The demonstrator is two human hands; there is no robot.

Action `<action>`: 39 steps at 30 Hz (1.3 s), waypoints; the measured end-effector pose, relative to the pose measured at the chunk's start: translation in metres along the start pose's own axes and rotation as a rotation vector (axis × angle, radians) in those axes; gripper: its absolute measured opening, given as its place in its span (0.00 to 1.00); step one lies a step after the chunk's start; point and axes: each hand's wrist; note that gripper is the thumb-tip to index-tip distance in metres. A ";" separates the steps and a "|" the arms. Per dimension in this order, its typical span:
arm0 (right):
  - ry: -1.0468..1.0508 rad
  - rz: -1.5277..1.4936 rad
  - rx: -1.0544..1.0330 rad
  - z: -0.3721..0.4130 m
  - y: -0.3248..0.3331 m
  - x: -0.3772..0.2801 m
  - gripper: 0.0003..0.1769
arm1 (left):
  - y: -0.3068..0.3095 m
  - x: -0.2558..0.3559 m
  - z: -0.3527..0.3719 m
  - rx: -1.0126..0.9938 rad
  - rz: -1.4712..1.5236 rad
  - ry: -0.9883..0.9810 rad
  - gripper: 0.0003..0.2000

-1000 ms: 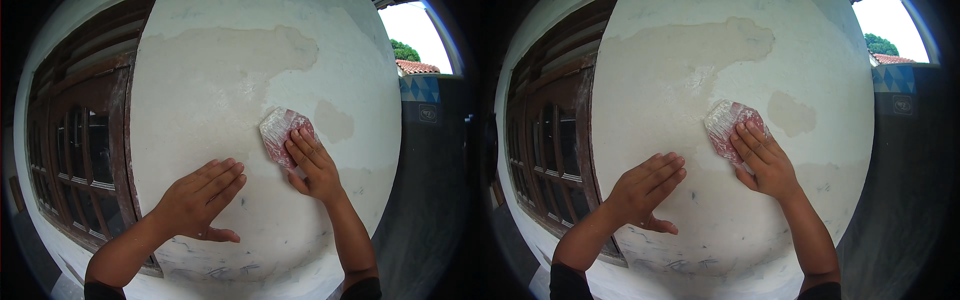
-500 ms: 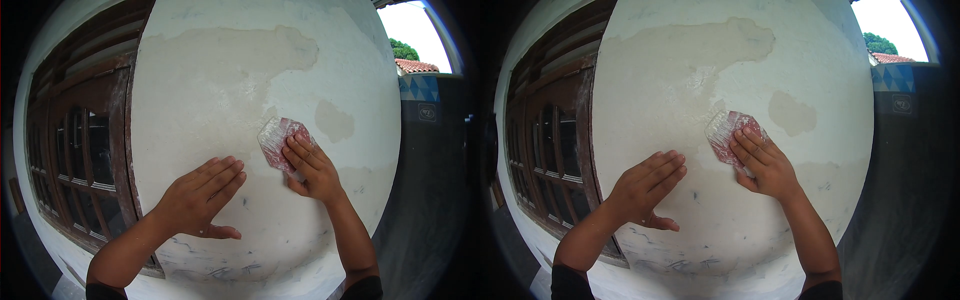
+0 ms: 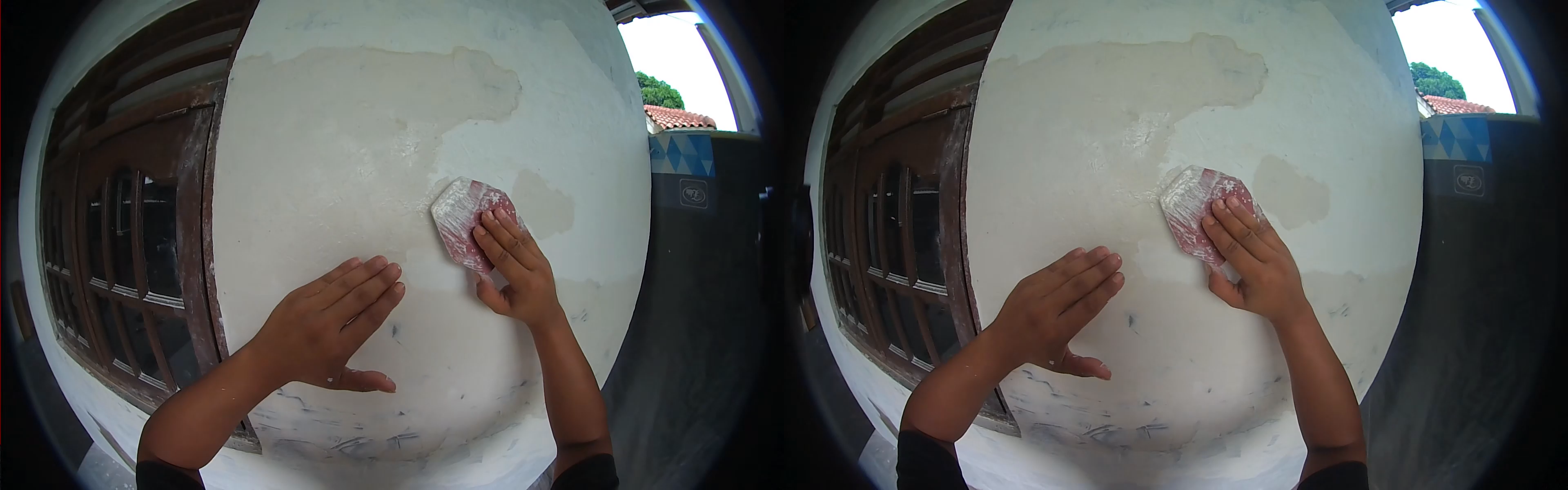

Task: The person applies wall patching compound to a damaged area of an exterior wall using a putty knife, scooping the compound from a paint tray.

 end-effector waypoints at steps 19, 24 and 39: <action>0.014 0.054 -0.006 0.008 0.001 0.008 0.31 | -0.008 0.003 -0.001 -0.028 -0.011 0.020 0.47; 0.012 0.089 -0.022 0.008 0.003 0.012 0.30 | -0.009 0.005 -0.006 -0.031 -0.012 0.012 0.47; 0.049 0.096 0.010 -0.008 -0.003 0.010 0.32 | -0.012 0.009 -0.014 -0.013 0.010 0.014 0.48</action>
Point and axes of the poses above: each hand's wrist, its own z-axis away from the middle knuckle, its own y-axis out of the back of the hand, x = y × z, and after that the axes turned 5 degrees about -z, right-handed
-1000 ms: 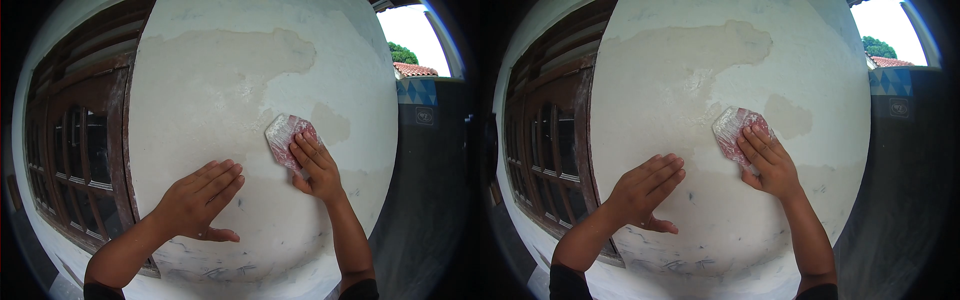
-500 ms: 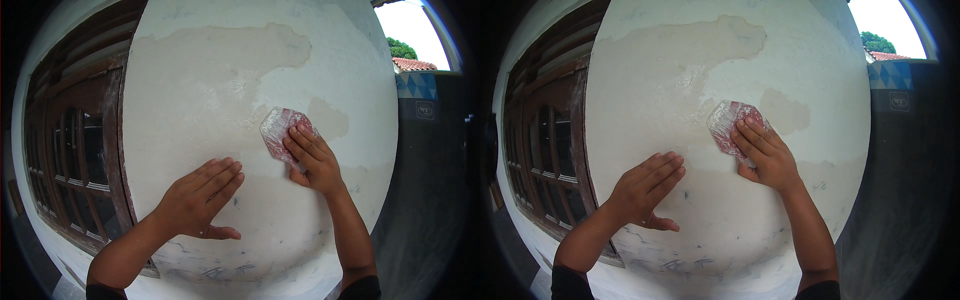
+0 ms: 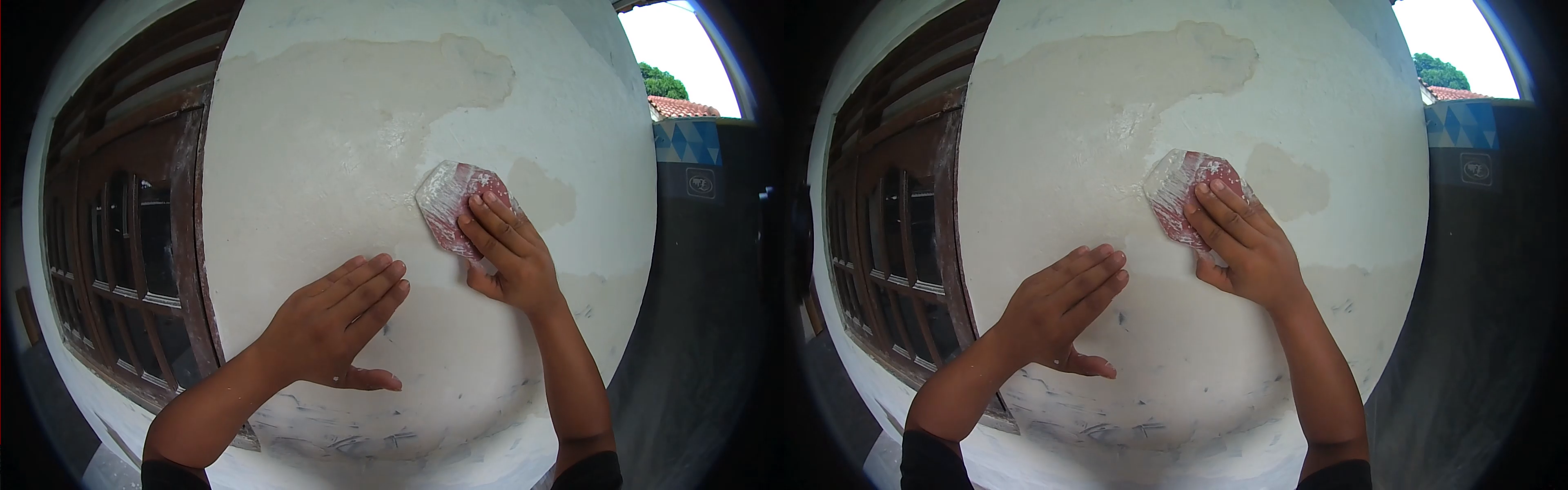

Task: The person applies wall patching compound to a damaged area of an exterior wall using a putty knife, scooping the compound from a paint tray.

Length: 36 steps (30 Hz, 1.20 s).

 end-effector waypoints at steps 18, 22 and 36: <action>-0.008 -0.034 -0.014 0.008 -0.006 -0.011 0.29 | 0.005 -0.004 0.002 -0.004 -0.011 0.009 0.47; 0.011 -0.031 -0.062 0.020 -0.010 -0.009 0.29 | 0.004 -0.005 0.002 -0.001 -0.033 0.006 0.48; 0.021 -0.065 -0.030 0.029 -0.003 -0.021 0.26 | 0.012 -0.005 0.006 0.022 0.006 0.015 0.48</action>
Point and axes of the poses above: each hand's wrist, its own z-axis away from the middle knuckle, its own y-axis out of the back of the hand, x = y × z, and after that the axes turned 5 degrees about -z, right-handed
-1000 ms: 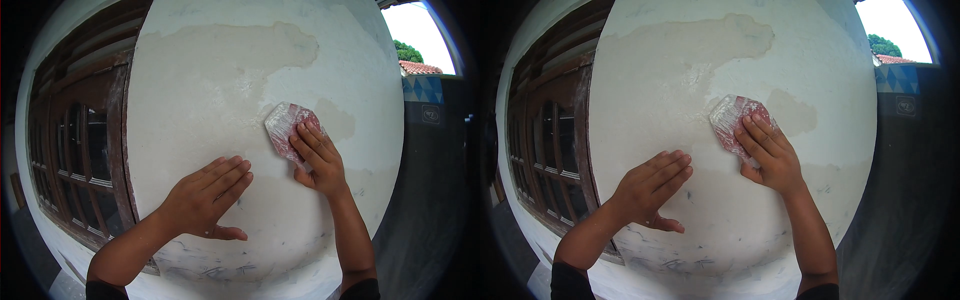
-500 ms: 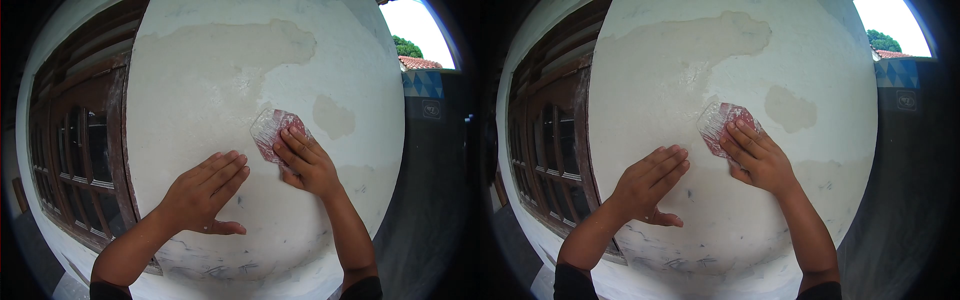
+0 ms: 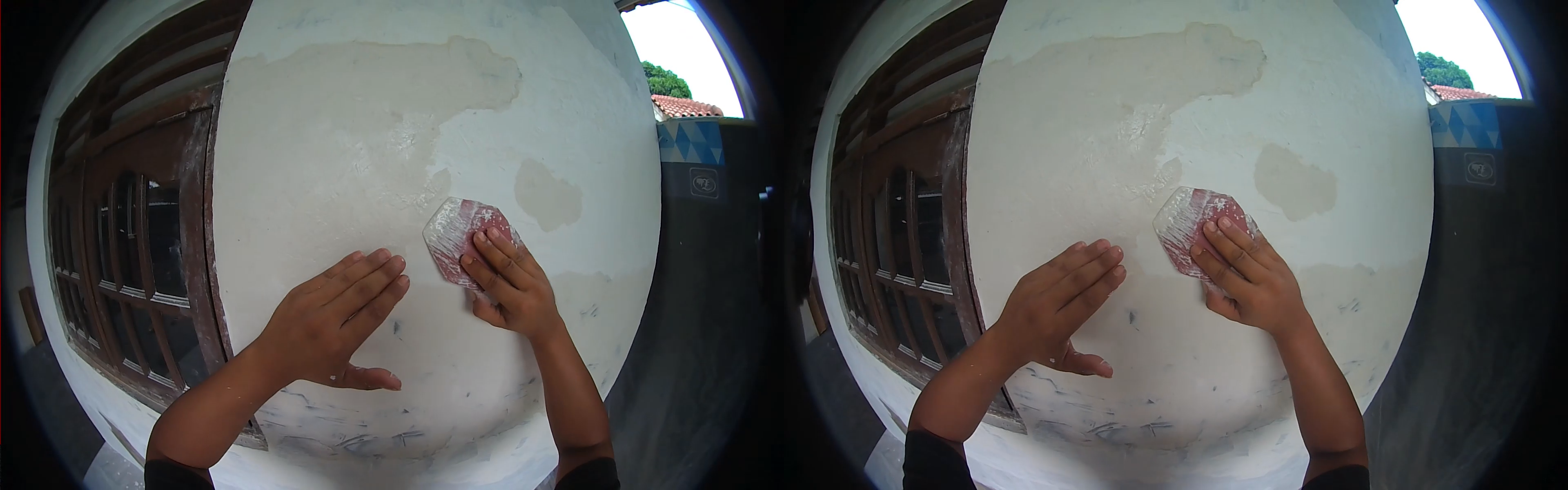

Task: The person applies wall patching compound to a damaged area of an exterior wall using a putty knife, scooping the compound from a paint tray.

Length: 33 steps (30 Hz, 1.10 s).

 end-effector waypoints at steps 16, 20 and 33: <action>-1.058 -1.032 0.390 -0.084 0.000 -0.023 0.10 | 0.005 -0.009 0.013 0.020 -0.048 0.000 0.48; -1.076 -0.658 0.271 -0.078 -0.009 -0.015 0.12 | 0.007 -0.010 0.014 0.046 -0.039 -0.010 0.48; -1.146 -0.924 0.402 -0.063 0.001 -0.009 0.11 | 0.009 -0.010 0.018 0.054 -0.034 -0.029 0.47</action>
Point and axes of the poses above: each hand's wrist, its own z-axis away from the middle knuckle, its own y-axis out of the back of the hand, x = y × z, and after that the axes turned 5 degrees about -z, right-handed
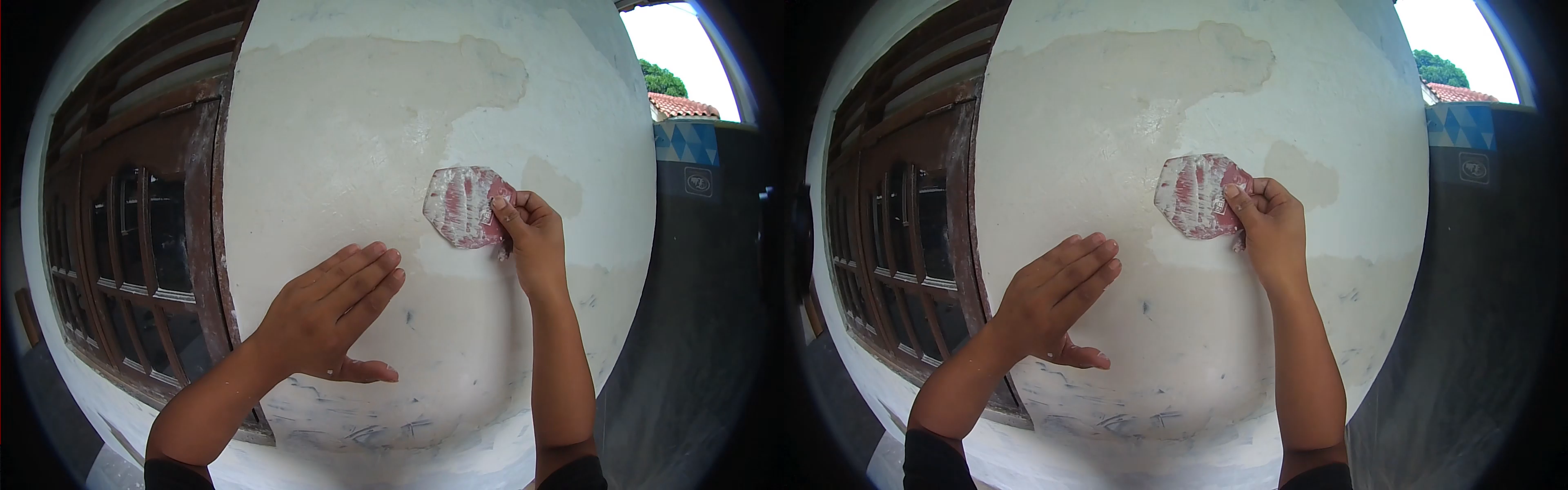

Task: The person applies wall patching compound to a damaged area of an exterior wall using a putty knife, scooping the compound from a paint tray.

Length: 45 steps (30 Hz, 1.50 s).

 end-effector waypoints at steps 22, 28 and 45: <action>1.093 1.196 -0.177 0.047 0.000 0.039 0.21 | -0.007 0.005 -0.001 0.005 0.020 -0.001 0.45; 1.154 1.148 -0.152 0.051 0.013 0.044 0.21 | -0.006 0.006 0.001 -0.015 0.030 -0.004 0.45; 1.180 1.103 -0.106 0.027 -0.008 0.034 0.22 | -0.010 0.005 -0.002 -0.021 0.014 -0.003 0.46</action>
Point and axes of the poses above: each hand's wrist, its own z-axis away from the middle knuckle, its own y-axis out of the back of the hand, x = y × z, and after that the axes turned 5 degrees about -z, right-handed
